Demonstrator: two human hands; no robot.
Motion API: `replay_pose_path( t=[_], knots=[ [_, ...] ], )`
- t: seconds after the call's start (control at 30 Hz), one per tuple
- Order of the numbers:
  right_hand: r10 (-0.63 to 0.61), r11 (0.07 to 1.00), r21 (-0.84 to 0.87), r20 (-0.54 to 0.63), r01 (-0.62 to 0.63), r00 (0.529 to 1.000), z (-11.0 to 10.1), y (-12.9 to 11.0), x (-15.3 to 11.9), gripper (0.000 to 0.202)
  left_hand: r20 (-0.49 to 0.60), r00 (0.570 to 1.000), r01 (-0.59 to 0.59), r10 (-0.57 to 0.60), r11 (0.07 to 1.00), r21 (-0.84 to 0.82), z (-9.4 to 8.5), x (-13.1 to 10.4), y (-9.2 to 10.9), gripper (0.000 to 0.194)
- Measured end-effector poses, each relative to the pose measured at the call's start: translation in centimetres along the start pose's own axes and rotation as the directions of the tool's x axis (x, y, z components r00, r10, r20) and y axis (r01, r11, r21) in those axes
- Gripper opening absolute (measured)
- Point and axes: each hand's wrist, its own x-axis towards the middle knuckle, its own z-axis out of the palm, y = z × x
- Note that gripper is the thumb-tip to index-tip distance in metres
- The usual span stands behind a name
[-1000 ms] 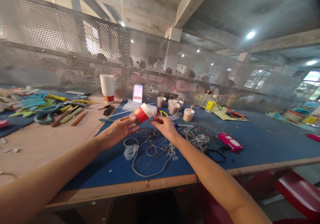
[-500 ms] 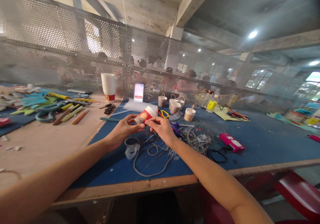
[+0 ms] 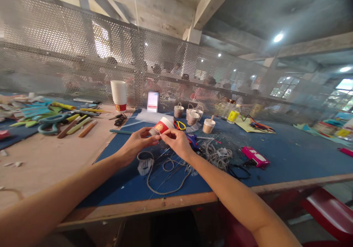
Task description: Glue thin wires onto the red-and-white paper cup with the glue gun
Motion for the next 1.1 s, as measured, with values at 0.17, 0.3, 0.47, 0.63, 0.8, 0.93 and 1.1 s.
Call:
replay_pose_path(
  t=[0.17,0.3,0.47,0.63,0.8,0.93,1.1],
  knots=[
    [-0.031,1.000,-0.006,0.016,0.031,0.999,-0.22,-0.36,-0.16,0.025,-0.001,1.000,0.027,-0.027,0.996,-0.079,0.23,-0.13,0.46,0.046],
    [-0.062,0.998,-0.004,0.023,0.062,0.998,-0.29,-0.37,-0.17,0.022,0.001,1.000,0.031,-0.031,0.996,-0.083,0.24,-0.13,0.49,0.047],
    [-0.083,0.993,-0.088,-0.002,0.083,0.997,-0.18,-0.41,-0.30,0.023,-0.001,1.000,0.026,-0.026,0.997,-0.079,0.33,-0.22,0.51,0.045],
    [-0.101,0.977,-0.189,0.005,0.100,0.995,-0.03,-0.48,-0.49,0.024,-0.008,1.000,0.026,-0.027,0.998,-0.063,0.30,-0.17,0.40,0.042],
    [-0.087,0.980,-0.176,0.015,0.088,0.996,0.07,-0.33,-0.47,0.022,-0.028,0.999,0.028,-0.030,0.997,-0.067,0.17,-0.01,0.30,0.040],
    [-0.090,0.980,-0.178,0.012,0.090,0.996,0.07,-0.08,-0.39,0.023,-0.042,0.999,0.026,-0.028,0.998,-0.062,0.11,0.01,0.33,0.042],
    [-0.082,0.987,-0.144,-0.030,0.076,0.996,-0.15,-0.23,-0.37,0.024,-0.049,0.999,0.021,-0.023,0.998,-0.051,0.00,-0.02,0.45,0.039]
  ],
)
